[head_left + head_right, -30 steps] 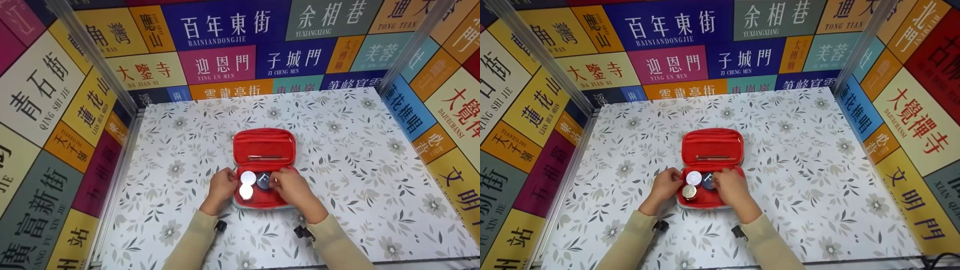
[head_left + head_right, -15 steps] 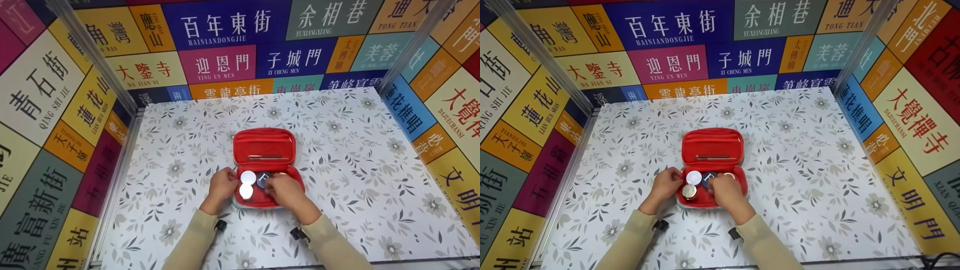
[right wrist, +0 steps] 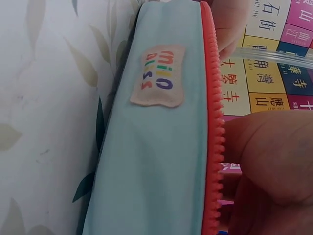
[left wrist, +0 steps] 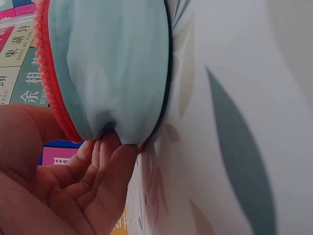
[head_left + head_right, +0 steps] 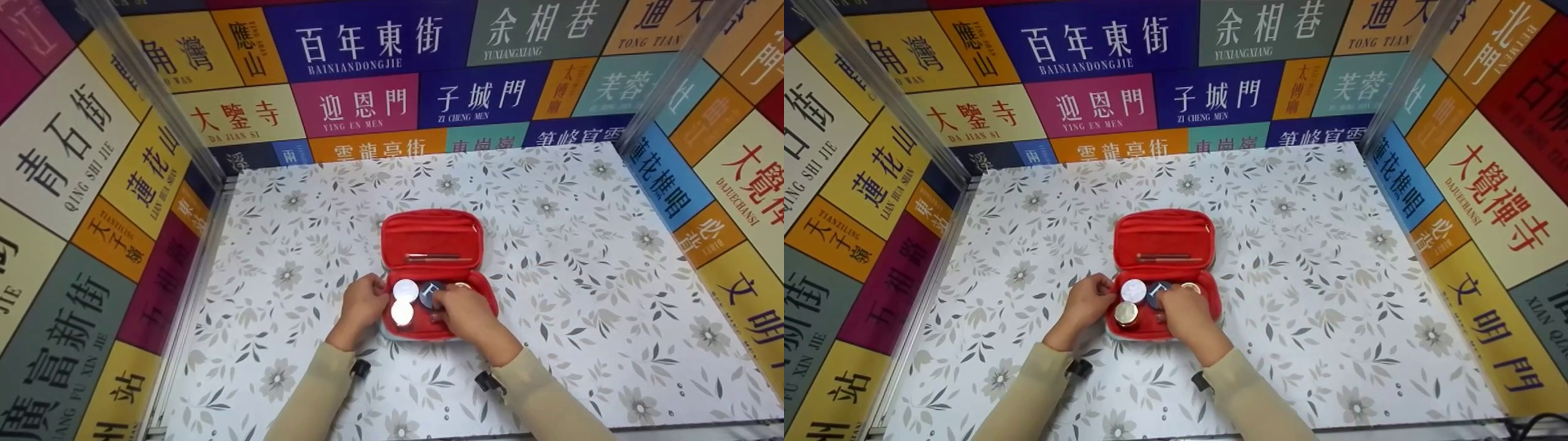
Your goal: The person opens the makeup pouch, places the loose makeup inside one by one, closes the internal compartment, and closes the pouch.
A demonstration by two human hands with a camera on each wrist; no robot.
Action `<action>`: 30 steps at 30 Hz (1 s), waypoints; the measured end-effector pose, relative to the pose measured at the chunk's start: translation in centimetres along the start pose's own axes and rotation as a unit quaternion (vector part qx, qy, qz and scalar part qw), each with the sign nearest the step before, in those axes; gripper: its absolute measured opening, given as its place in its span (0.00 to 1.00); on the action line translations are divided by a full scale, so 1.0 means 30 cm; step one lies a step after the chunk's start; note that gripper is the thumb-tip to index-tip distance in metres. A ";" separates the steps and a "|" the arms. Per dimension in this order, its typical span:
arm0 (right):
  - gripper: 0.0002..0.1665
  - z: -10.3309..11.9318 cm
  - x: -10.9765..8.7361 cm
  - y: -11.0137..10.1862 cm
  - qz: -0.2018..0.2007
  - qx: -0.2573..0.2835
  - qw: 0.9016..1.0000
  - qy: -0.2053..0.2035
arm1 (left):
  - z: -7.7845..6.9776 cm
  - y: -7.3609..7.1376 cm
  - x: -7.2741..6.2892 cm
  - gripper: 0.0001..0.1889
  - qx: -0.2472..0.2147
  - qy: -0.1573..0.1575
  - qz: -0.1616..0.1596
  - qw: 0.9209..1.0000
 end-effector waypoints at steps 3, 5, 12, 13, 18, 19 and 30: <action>0.18 -0.001 0.003 0.003 0.000 0.004 1.000 -0.003 | -0.001 -0.003 0.000 0.03 0.006 0.007 -0.005 1.000; 0.19 -0.002 0.004 0.004 -0.002 0.006 1.000 -0.005 | -0.001 -0.005 0.001 0.03 0.010 0.013 -0.009 1.000; 0.15 -0.015 0.006 -0.003 -0.011 0.017 1.000 -0.009 | 0.003 -0.009 0.001 0.03 0.006 0.011 -0.010 1.000; 0.13 -0.017 0.006 -0.007 -0.014 0.018 1.000 -0.010 | 0.004 -0.010 0.001 0.03 0.006 0.009 -0.009 1.000; 0.05 -0.031 0.008 -0.042 -0.034 0.012 0.999 -0.016 | 0.010 -0.016 0.006 0.04 0.003 0.004 -0.006 1.000; 0.07 -0.034 0.008 -0.050 -0.036 0.009 0.999 -0.017 | 0.010 -0.017 0.009 0.04 0.005 0.004 -0.004 1.000; 0.08 -0.097 0.022 -0.183 -0.019 0.038 0.999 -0.004 | -0.013 -0.063 0.060 0.08 0.038 0.007 0.009 0.999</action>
Point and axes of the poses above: each hand's wrist, its own x-axis towards the middle knuckle, its own y-axis out of the palm, z = x × y, the point moved 5 cm from there along x, towards the middle knuckle, and after that the axes turned 15 degrees about y, right-handed, at the moved point
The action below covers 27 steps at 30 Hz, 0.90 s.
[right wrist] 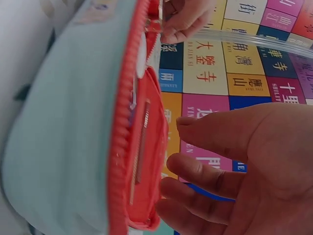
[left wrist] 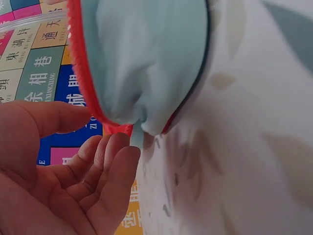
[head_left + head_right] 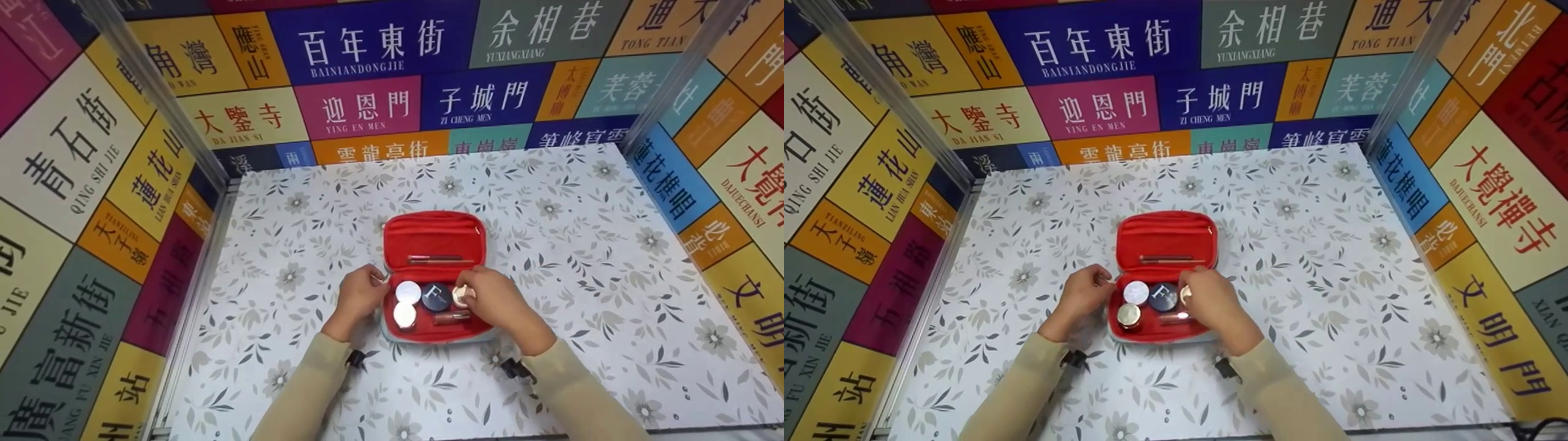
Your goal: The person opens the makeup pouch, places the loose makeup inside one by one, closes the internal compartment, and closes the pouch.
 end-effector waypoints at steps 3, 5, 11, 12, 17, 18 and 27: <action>0.07 -0.015 0.007 -0.045 -0.006 0.009 1.000 0.000 | -0.015 -0.025 0.018 0.09 0.008 0.005 0.000 1.000; 0.07 -0.026 0.013 -0.074 -0.009 0.017 1.000 0.003 | -0.027 -0.039 0.031 0.09 0.014 0.010 0.002 1.000; 0.08 -0.082 0.061 -0.156 -0.017 0.041 0.998 0.043 | -0.079 -0.075 0.089 0.06 0.036 0.028 0.007 0.999; 0.09 -0.098 0.076 -0.169 -0.021 0.044 0.998 0.050 | -0.089 -0.078 0.100 0.05 0.036 0.032 0.008 0.999; 0.10 -0.202 0.190 -0.203 -0.080 0.080 0.991 0.072 | -0.147 -0.061 0.158 0.03 0.044 0.053 0.024 0.997; 0.10 -0.225 0.217 -0.200 -0.094 0.090 0.989 0.075 | -0.160 -0.054 0.168 0.03 0.048 0.057 0.030 0.997; 0.16 -0.381 0.407 -0.065 -0.044 0.183 0.969 0.158 | -0.236 0.018 0.266 0.06 0.093 0.074 0.065 0.991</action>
Point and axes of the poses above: each hand's wrist, its own x-axis towards the middle knuckle, its own y-axis out of the palm, z = x × y, the point moved 5 cm from there along x, towards the middle knuckle, and after that the axes turned 15 degrees about y, right-handed, at the moved point
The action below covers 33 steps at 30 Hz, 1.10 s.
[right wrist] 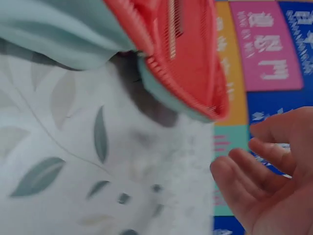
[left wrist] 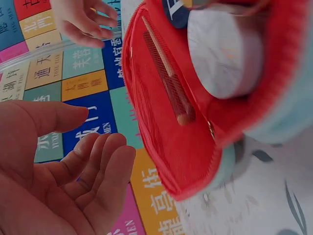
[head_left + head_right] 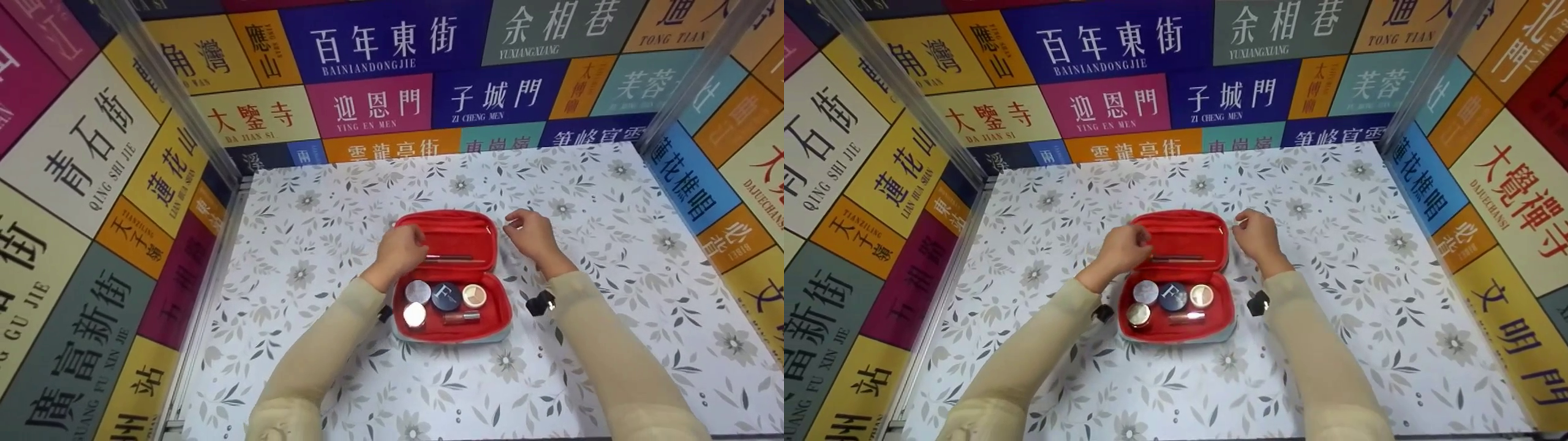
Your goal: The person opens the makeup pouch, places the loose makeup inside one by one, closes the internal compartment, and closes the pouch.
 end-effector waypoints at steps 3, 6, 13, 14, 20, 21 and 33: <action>0.21 -0.027 0.034 0.049 0.067 0.058 0.994 0.061 | -0.006 0.027 0.031 0.05 0.006 0.007 0.009 1.000; 0.25 -0.032 0.056 0.091 0.127 0.128 0.978 0.105 | -0.006 0.043 0.053 0.03 0.023 0.006 0.014 1.000; 0.27 -0.046 0.092 0.117 0.194 0.220 0.944 0.151 | -0.025 0.070 0.091 0.15 0.028 0.005 0.028 0.999; 0.28 -0.046 0.093 0.117 0.202 0.225 0.941 0.152 | -0.029 0.074 0.094 0.16 0.030 0.005 0.029 0.999; 0.26 -0.019 0.073 0.106 0.201 0.214 0.949 0.114 | -0.055 0.094 0.102 0.16 0.042 -0.005 0.042 0.998; 0.25 -0.012 0.067 0.101 0.193 0.209 0.953 0.106 | -0.060 0.099 0.104 0.17 0.041 -0.007 0.044 0.998; 0.22 0.066 -0.072 -0.005 0.131 0.224 0.964 0.061 | -0.209 0.161 0.137 0.07 -0.020 0.042 0.005 0.999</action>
Point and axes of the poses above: each hand's wrist, its own x-axis towards the middle knuckle, its own y-axis out of the palm, z = x × y, the point moved 5 cm from there along x, towards the middle knuckle, and after that the axes turned 15 degrees about y, right-handed, at the moved point
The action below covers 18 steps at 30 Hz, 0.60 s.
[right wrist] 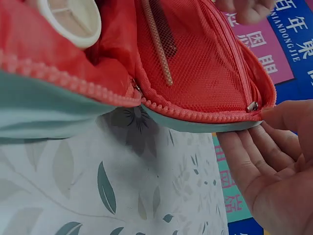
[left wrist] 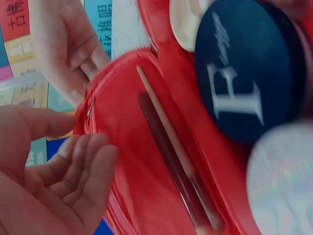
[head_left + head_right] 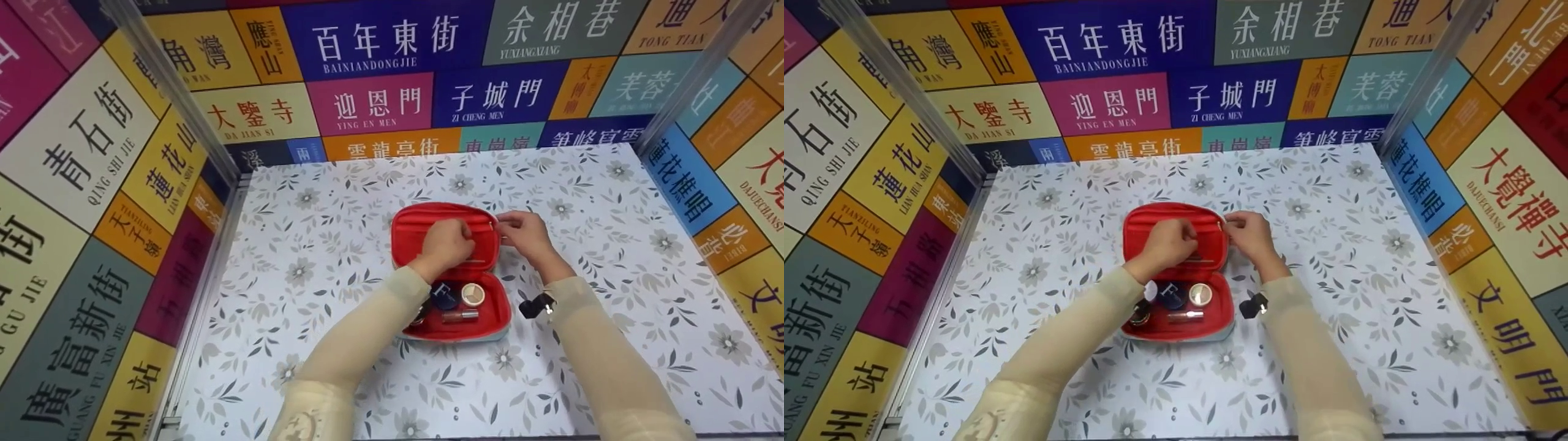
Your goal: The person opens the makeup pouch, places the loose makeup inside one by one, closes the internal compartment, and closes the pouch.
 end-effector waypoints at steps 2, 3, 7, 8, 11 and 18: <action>0.21 -0.017 0.008 -0.005 -0.008 0.008 1.000 -0.011 | -0.027 0.012 0.008 0.04 -0.003 0.011 -0.016 1.000; 0.20 -0.032 0.020 -0.007 -0.015 0.007 1.000 -0.014 | -0.040 0.018 0.011 0.03 -0.002 0.017 -0.023 1.000; 0.19 -0.067 0.036 -0.018 -0.039 0.000 0.999 -0.035 | -0.083 0.048 0.023 0.03 -0.024 0.032 -0.048 0.998; 0.19 -0.067 0.033 -0.019 -0.041 -0.001 0.998 -0.040 | -0.090 0.055 0.026 0.03 -0.029 0.035 -0.054 0.997; 0.18 -0.062 0.022 -0.019 -0.043 0.002 0.998 -0.054 | -0.102 0.076 0.035 0.03 -0.044 0.039 -0.072 0.996; 0.18 -0.054 0.004 -0.019 -0.037 0.018 0.997 -0.066 | -0.101 0.101 0.052 0.03 -0.054 0.029 -0.118 0.991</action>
Point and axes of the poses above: each hand's wrist, its own x-axis towards the middle knuckle, its own y-axis out of the palm, z = x × y, the point moved 5 cm from there along x, towards the middle knuckle, and after that the axes turned 15 degrees about y, right-handed, at the moved point
